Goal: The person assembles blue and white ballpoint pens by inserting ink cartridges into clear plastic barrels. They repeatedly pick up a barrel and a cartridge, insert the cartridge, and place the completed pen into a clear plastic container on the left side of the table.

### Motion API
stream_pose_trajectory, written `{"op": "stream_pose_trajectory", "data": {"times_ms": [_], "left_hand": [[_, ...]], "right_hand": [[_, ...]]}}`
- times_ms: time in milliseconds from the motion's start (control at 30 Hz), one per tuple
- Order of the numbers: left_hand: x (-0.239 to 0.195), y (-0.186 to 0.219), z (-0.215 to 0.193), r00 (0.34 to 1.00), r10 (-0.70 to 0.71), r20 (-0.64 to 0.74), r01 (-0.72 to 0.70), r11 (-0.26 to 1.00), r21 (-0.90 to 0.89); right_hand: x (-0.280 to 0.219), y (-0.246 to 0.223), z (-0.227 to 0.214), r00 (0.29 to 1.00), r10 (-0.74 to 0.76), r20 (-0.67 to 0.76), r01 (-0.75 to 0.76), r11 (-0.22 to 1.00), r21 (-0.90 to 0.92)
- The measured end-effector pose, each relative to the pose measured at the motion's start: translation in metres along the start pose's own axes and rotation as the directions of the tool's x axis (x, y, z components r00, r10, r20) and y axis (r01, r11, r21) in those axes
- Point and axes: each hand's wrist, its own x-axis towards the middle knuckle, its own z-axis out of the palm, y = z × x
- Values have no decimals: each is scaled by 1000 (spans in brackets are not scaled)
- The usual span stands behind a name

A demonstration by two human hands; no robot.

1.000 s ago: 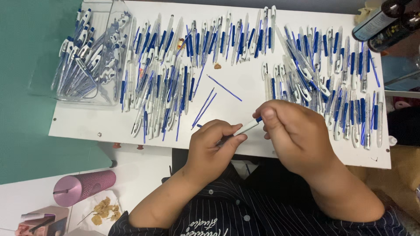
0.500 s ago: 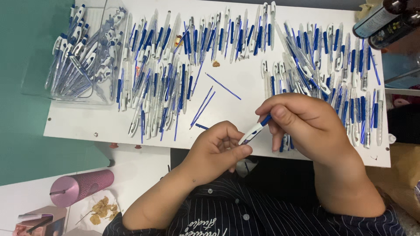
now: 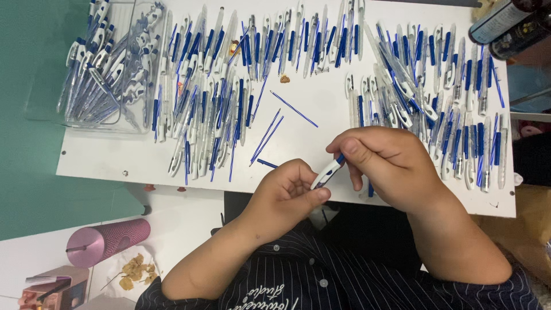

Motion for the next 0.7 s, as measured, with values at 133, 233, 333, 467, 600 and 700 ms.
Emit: {"op": "stream_pose_trajectory", "data": {"times_ms": [133, 233, 333, 467, 600, 700], "left_hand": [[1, -1, 1, 987, -119, 110, 141, 967, -214], [1, -2, 3, 969, -206, 134, 237, 929, -285], [4, -1, 4, 995, -81, 50, 86, 990, -114], [0, 12, 3, 985, 167, -49, -155, 969, 194], [0, 28, -1, 795, 593, 129, -596, 722, 352], [-5, 37, -2, 745, 640, 189, -664, 683, 304]], "right_hand": [[0, 12, -6, 997, 3, 75, -14, 990, 139], [0, 19, -7, 990, -18, 138, -23, 957, 289], [-4, 12, -4, 999, 27, 40, -39, 941, 337], [-13, -18, -13, 980, -200, -20, 196, 972, -132], [-19, -57, -18, 867, -470, 167, 495, 770, -403], [-30, -64, -17, 876, -460, 142, 480, 811, -334]]}}
